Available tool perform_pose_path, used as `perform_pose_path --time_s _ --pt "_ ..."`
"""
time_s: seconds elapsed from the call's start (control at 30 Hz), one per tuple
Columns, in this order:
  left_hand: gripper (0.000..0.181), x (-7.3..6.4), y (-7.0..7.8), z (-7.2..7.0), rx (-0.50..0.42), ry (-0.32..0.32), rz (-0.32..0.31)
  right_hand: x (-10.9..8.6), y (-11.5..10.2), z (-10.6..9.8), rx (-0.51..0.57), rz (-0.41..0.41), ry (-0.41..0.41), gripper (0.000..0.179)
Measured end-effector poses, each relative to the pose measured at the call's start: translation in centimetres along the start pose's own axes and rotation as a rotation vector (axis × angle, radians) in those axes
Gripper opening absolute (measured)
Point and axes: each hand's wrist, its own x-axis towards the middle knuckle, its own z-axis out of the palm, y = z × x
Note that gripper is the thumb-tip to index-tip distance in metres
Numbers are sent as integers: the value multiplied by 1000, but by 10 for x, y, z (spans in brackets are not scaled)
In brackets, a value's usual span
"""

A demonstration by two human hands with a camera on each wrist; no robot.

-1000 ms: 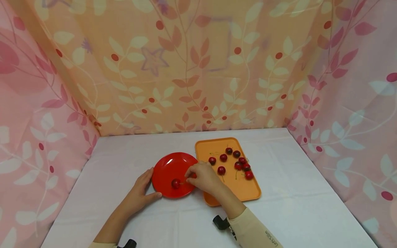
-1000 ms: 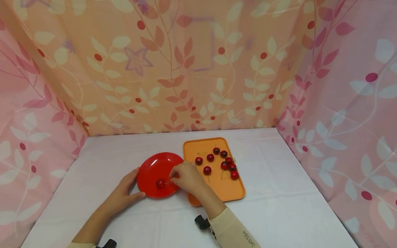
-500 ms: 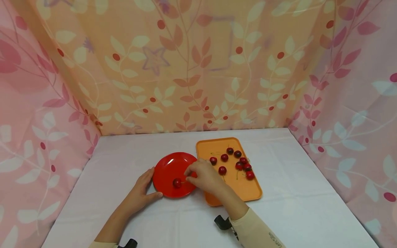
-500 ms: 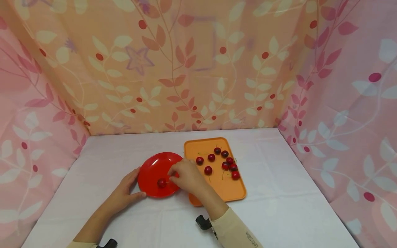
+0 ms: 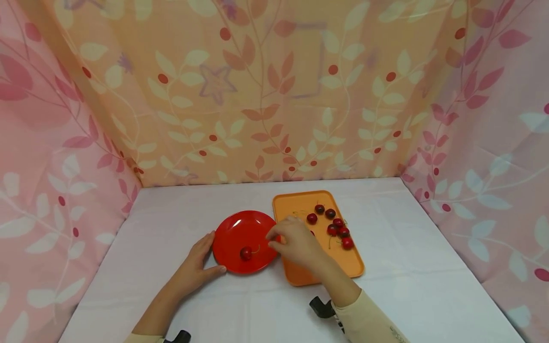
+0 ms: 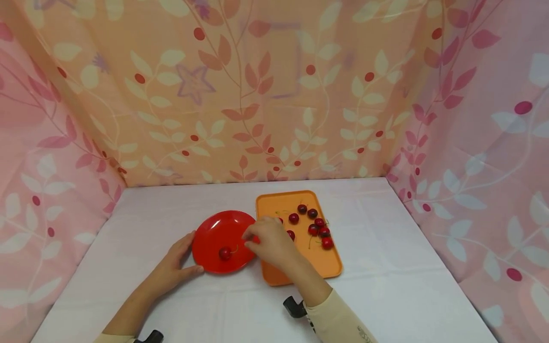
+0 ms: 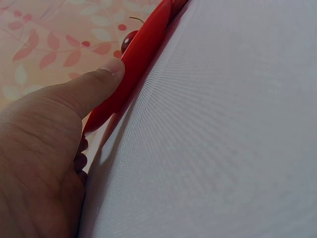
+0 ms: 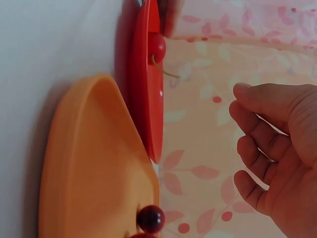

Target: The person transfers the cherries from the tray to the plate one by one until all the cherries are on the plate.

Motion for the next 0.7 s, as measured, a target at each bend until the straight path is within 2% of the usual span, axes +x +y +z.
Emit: perform_pose_path --time_s 0.23,0.5,0.7 --pt "112 0 1 0 7 -3 -9 -11 15 -15 -28 -67 83 10" --pt "112 0 3 0 9 -7 -17 -27 29 -41 -30 2 104 13" --pt "112 -1 2 0 11 -2 -16 -33 47 -54 -33 -50 126 19"
